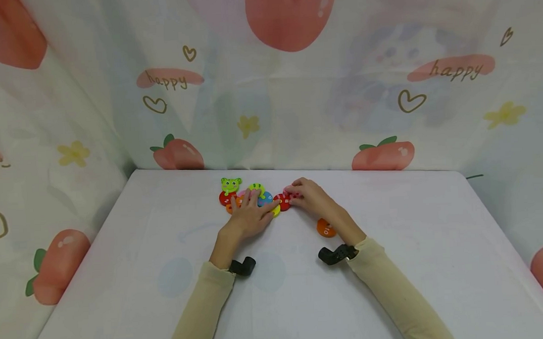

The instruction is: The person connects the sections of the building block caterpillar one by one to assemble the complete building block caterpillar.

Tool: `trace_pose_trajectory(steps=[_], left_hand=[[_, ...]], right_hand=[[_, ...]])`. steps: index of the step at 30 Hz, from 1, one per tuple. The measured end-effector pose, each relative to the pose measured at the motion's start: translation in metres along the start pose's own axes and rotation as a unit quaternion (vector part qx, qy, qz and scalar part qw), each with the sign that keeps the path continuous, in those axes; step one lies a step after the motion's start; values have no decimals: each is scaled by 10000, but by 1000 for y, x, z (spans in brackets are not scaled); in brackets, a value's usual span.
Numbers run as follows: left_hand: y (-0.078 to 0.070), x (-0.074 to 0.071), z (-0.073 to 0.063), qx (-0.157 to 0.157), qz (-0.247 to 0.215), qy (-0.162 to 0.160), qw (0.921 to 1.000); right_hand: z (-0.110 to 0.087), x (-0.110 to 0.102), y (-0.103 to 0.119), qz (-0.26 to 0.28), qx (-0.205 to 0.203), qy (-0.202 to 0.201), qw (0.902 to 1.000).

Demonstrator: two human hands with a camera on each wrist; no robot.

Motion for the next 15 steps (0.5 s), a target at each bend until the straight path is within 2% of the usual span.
trace_pose_trajectory(steps=[9,15], left_hand=[[-1,0,-1,-8,-39,-14,10000],[0,0,-1,19,-7,-50,10000]], right_hand=[[0,2,-2,-126,137,130,9997],[-4,6,-4,-113,11,329,9994]])
Point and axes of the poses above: each hand's wrist, its own z-axis towards the middle knuckle, its own x-axis out of the palm, y = z × x, the point moved 7 cm from there along z, towards the middle knuckle, and after that the axes turned 6 degrees about x, right-handed, at the moved point
